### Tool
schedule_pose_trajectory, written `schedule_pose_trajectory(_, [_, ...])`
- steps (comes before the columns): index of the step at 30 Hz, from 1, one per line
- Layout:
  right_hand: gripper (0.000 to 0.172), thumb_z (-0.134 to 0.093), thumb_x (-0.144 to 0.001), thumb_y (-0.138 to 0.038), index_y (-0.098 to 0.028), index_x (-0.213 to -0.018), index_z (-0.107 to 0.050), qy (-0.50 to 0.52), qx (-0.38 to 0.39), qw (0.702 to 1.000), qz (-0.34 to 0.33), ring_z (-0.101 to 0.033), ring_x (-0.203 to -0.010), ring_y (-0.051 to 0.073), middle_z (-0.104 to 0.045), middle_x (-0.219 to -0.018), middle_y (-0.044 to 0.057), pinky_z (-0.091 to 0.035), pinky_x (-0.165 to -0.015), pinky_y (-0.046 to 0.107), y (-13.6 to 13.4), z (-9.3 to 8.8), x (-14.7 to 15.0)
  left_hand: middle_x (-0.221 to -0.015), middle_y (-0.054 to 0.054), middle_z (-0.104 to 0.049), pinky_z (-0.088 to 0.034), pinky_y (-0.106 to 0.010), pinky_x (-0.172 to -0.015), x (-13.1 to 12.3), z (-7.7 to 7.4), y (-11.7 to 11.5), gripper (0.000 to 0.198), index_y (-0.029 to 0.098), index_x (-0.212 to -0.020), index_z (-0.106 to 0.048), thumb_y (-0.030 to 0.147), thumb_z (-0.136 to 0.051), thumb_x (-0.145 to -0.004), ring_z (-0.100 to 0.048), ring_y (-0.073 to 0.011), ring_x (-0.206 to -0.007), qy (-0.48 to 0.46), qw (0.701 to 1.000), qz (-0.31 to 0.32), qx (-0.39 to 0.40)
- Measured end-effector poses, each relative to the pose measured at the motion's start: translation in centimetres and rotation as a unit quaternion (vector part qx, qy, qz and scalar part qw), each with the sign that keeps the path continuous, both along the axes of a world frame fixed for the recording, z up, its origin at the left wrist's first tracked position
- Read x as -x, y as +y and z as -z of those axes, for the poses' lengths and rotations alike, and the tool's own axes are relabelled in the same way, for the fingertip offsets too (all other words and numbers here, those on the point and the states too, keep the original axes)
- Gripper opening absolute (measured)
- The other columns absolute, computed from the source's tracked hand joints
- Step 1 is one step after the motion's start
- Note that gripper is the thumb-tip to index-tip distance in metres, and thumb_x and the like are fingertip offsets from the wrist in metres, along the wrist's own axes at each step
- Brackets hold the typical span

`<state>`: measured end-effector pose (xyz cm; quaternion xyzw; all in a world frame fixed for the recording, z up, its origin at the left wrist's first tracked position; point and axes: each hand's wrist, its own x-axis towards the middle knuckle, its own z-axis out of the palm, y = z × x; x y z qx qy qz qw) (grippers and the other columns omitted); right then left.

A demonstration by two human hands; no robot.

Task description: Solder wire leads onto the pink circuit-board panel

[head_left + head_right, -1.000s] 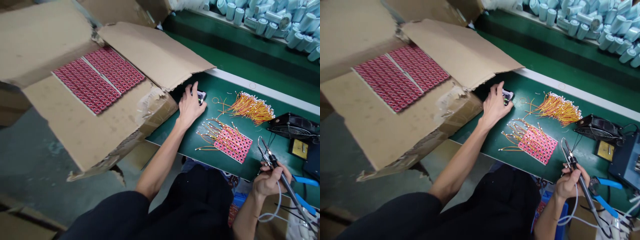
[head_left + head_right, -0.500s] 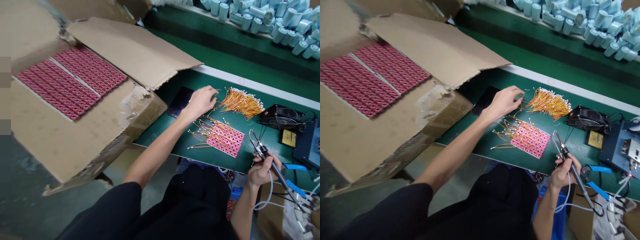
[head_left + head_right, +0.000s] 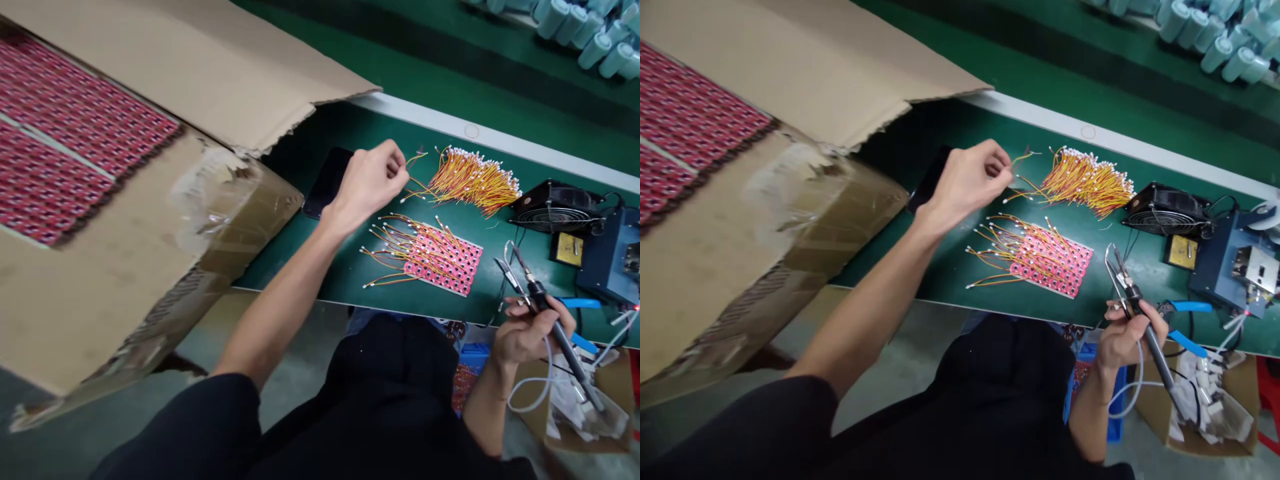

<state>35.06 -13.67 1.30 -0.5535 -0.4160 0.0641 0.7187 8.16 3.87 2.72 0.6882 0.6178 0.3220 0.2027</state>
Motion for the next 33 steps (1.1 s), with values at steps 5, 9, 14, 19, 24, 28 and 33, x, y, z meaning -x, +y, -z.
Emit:
schedule_pose_trajectory(5, [0.031,-0.055,-0.107,-0.050,-0.021,-0.112,-0.048,-0.045,-0.030,0.998,-0.019,-0.048,-0.037,0.009,-0.058,-0.058,-0.015,-0.057,-0.048,0.027,-0.4,-0.8,1.5,-0.087,0.001,-0.074,-0.058,-0.026,-0.080,1.0,-1.5,-2.2,0.013,0.016,-0.094,-0.063,0.029,-0.062,-0.099,-0.076,-0.0130,-0.085,-0.175,0.983,-0.010,-0.046])
schedule_pose_trajectory(9, [0.029,-0.064,-0.105,-0.045,-0.020,-0.110,-0.051,-0.076,0.000,0.995,-0.058,-0.064,-0.048,0.011,-0.064,-0.067,-0.012,-0.062,-0.056,0.030,-0.6,-0.9,2.8,-0.088,0.005,-0.073,-0.059,-0.030,-0.083,2.7,-0.5,-1.4,0.041,0.017,-0.097,-0.064,0.055,-0.078,-0.095,-0.076,-0.0126,-0.089,-0.280,0.955,-0.027,-0.090])
schedule_pose_trajectory(14, [0.018,-0.061,-0.105,-0.021,-0.020,-0.122,-0.056,-0.080,0.036,0.990,-0.113,-0.074,-0.060,0.014,-0.071,-0.075,-0.008,-0.056,-0.050,0.023,-0.5,-2.0,4.1,-0.092,0.007,-0.075,-0.060,-0.034,-0.089,4.0,0.3,-0.5,0.046,0.024,-0.099,-0.065,0.063,-0.086,-0.086,-0.074,-0.0098,-0.092,-0.388,0.912,-0.025,-0.131])
schedule_pose_trajectory(19, [0.025,-0.059,-0.104,-0.015,-0.023,-0.127,-0.062,-0.067,0.000,0.980,-0.186,-0.077,-0.067,0.013,-0.078,-0.084,-0.004,-0.062,-0.054,0.020,3.1,-2.6,7.7,-0.098,0.000,-0.080,-0.061,-0.031,-0.087,1.3,-0.5,-2.3,0.051,0.020,-0.100,-0.060,0.065,-0.083,-0.088,-0.075,-0.0128,-0.093,-0.458,0.885,-0.005,-0.080])
schedule_pose_trajectory(24, [0.048,-0.077,-0.094,-0.016,-0.023,-0.139,-0.060,-0.171,0.007,0.941,-0.291,-0.076,-0.116,0.020,-0.074,-0.132,0.010,-0.070,-0.094,0.033,7.1,-2.1,11.6,-0.089,-0.001,-0.078,-0.061,-0.029,-0.087,-1.8,-1.2,-5.2,0.045,0.021,-0.098,-0.060,0.058,-0.085,-0.086,-0.078,-0.0155,-0.088,-0.543,0.835,-0.056,-0.060])
schedule_pose_trajectory(28, [0.042,-0.077,-0.094,-0.013,-0.024,-0.132,-0.063,-0.242,-0.072,0.935,-0.250,-0.077,-0.114,0.018,-0.079,-0.123,0.004,-0.067,-0.102,0.031,7.6,-1.8,13.2,-0.090,-0.001,-0.079,-0.060,-0.026,-0.084,-3.3,-2.1,-7.9,0.046,0.021,-0.098,-0.059,0.054,-0.088,-0.085,-0.077,-0.0154,-0.088,-0.610,0.788,-0.080,0.011])
schedule_pose_trajectory(33, [0.032,-0.076,-0.090,-0.008,-0.028,-0.114,-0.072,-0.222,-0.083,0.937,-0.258,-0.081,-0.087,0.020,-0.082,-0.103,0.000,-0.071,-0.079,0.027,5.9,-2.7,12.9,-0.076,-0.002,-0.076,-0.061,-0.033,-0.087,-3.9,-1.8,-9.4,0.040,0.019,-0.096,-0.057,0.055,-0.076,-0.094,-0.078,-0.0190,-0.081,-0.593,0.799,-0.097,0.014])
